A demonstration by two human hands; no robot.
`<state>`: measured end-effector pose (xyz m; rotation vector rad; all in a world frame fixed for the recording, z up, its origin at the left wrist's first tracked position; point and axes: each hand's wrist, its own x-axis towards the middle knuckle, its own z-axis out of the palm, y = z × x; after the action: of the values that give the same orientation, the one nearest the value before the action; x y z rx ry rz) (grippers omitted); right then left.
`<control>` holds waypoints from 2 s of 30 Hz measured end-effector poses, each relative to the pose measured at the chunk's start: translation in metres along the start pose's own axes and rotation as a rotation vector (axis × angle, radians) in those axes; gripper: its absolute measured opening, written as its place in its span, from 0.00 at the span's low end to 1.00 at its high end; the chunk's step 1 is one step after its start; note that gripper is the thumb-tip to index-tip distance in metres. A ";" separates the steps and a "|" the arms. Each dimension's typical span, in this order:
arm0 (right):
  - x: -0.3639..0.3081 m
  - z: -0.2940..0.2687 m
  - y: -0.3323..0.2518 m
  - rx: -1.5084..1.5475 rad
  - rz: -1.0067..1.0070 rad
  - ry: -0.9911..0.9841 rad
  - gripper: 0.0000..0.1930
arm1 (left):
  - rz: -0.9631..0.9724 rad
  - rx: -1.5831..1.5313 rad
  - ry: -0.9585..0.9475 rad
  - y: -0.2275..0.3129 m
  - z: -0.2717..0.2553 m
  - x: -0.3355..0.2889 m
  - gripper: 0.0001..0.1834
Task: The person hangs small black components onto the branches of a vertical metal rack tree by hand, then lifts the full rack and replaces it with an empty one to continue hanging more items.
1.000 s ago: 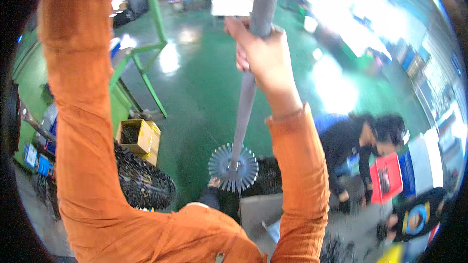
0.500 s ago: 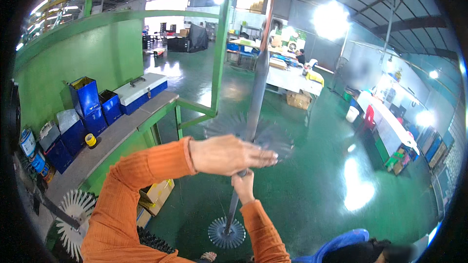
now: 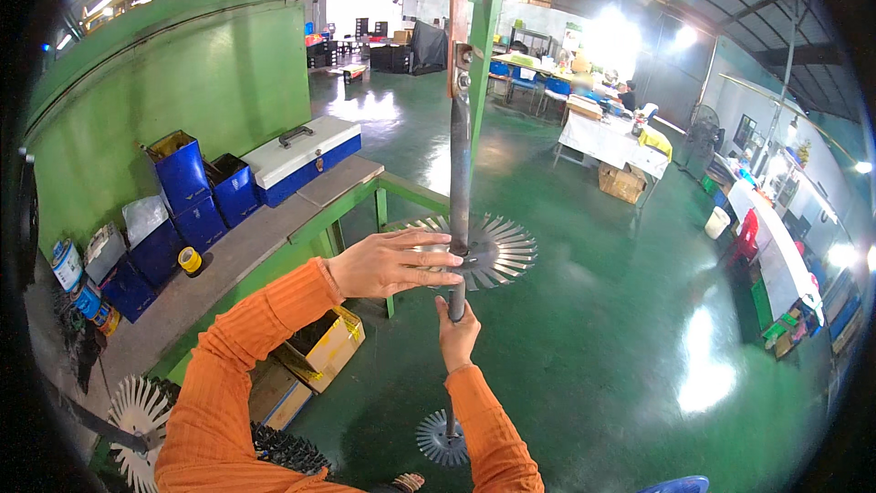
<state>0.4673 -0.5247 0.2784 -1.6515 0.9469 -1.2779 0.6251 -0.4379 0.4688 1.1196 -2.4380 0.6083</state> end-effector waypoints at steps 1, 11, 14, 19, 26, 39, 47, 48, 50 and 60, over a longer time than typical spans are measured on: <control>0.003 0.006 0.003 -0.004 0.001 0.003 0.17 | -0.017 0.015 -0.014 -0.005 0.003 -0.006 0.32; 0.002 0.040 0.064 0.103 -0.025 -0.084 0.14 | -0.111 -0.042 -0.145 -0.015 0.039 -0.051 0.39; 0.005 0.047 0.078 0.079 -0.014 -0.196 0.17 | -0.150 -0.008 -0.193 -0.013 0.048 -0.056 0.41; 0.025 0.037 0.093 -0.131 -0.113 -0.421 0.36 | -0.199 0.017 -0.236 -0.023 0.053 -0.066 0.39; -0.018 -0.078 0.116 -0.363 0.208 -0.413 0.19 | -0.329 -0.169 -0.131 -0.064 0.061 -0.081 0.33; -0.248 -0.276 0.130 -0.585 0.718 -0.134 0.13 | -0.336 -0.207 -0.380 -0.098 0.046 -0.075 0.49; -0.432 -0.310 0.065 -0.485 0.984 0.148 0.13 | -0.439 -0.732 -0.030 0.091 0.138 0.065 0.09; -0.456 -0.314 0.055 -0.464 1.004 0.197 0.13 | -0.293 -0.811 -0.117 0.142 0.162 0.079 0.05; -0.511 -0.326 0.034 -0.436 1.008 0.291 0.16 | -0.184 -1.257 -0.329 0.253 0.200 0.101 0.07; -0.853 -0.382 -0.063 0.159 0.879 1.449 0.16 | 0.484 -1.582 -1.526 0.792 0.168 0.037 0.24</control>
<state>-0.0723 0.2173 0.0877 0.1822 1.9656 -1.6718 -0.0413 -0.0844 0.1723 0.0477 -2.6396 -2.4772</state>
